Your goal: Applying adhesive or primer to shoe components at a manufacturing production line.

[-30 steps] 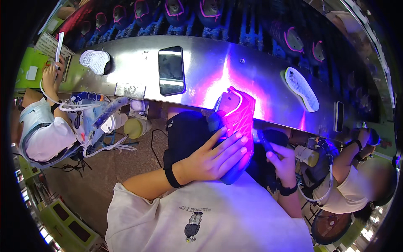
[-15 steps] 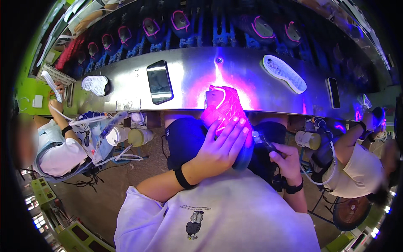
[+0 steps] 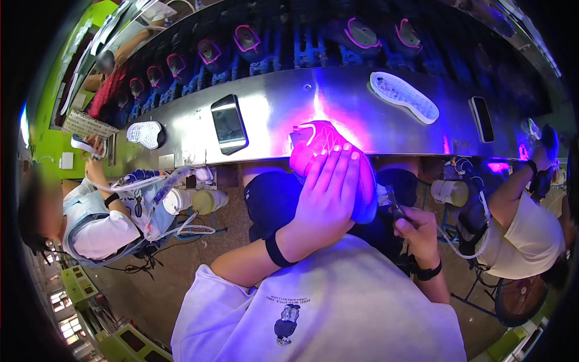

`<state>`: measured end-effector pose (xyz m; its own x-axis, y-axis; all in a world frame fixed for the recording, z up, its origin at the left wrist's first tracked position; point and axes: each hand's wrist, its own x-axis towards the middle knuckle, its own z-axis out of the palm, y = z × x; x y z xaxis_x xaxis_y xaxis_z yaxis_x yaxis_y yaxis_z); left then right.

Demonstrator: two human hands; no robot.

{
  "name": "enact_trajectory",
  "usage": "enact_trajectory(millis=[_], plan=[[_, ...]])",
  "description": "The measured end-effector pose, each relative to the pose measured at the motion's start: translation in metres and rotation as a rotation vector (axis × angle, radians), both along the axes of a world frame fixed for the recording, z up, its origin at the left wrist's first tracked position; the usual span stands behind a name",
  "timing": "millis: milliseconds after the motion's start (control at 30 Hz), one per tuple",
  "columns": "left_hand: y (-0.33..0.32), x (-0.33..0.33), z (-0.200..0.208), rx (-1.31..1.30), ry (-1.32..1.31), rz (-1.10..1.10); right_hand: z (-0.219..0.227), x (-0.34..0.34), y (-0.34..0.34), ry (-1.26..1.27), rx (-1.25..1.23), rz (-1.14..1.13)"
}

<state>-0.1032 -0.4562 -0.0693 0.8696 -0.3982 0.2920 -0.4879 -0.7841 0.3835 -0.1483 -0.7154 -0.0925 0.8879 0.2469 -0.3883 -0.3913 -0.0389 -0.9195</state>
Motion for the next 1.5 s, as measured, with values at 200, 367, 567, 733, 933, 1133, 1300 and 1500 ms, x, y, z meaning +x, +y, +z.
enact_trajectory(millis=[200, 367, 567, 733, 933, 1133, 1300, 1500], plan=[[-0.020, 0.022, -0.002, -0.016, -0.118, 0.065, 0.006, -0.024, 0.000, 0.006, -0.016, -0.177], [-0.027, 0.039, 0.000, -0.002, -0.126, 0.095, 0.021, -0.016, 0.005, -0.120, -0.248, -0.254], [-0.026, 0.064, 0.002, -0.111, -0.042, 0.161, 0.058, 0.030, 0.005, -0.543, -0.640, -0.166], [-0.011, 0.093, 0.012, -0.221, -0.004, 0.132, 0.070, 0.075, 0.001, -0.663, -0.728, -0.012], [0.014, 0.112, 0.017, -0.220, 0.073, 0.145, 0.070, 0.113, 0.021, -0.811, -0.847, 0.015], [0.061, 0.105, 0.005, -0.022, 0.030, 0.074, 0.004, 0.113, 0.027, -0.462, -0.344, -0.167], [0.087, 0.090, -0.002, -0.118, 0.217, 0.028, 0.011, 0.123, 0.031, -0.321, -0.280, -0.076], [0.085, 0.063, -0.006, -0.291, 0.276, -0.159, 0.074, 0.137, 0.041, -0.491, -0.345, 0.031]])
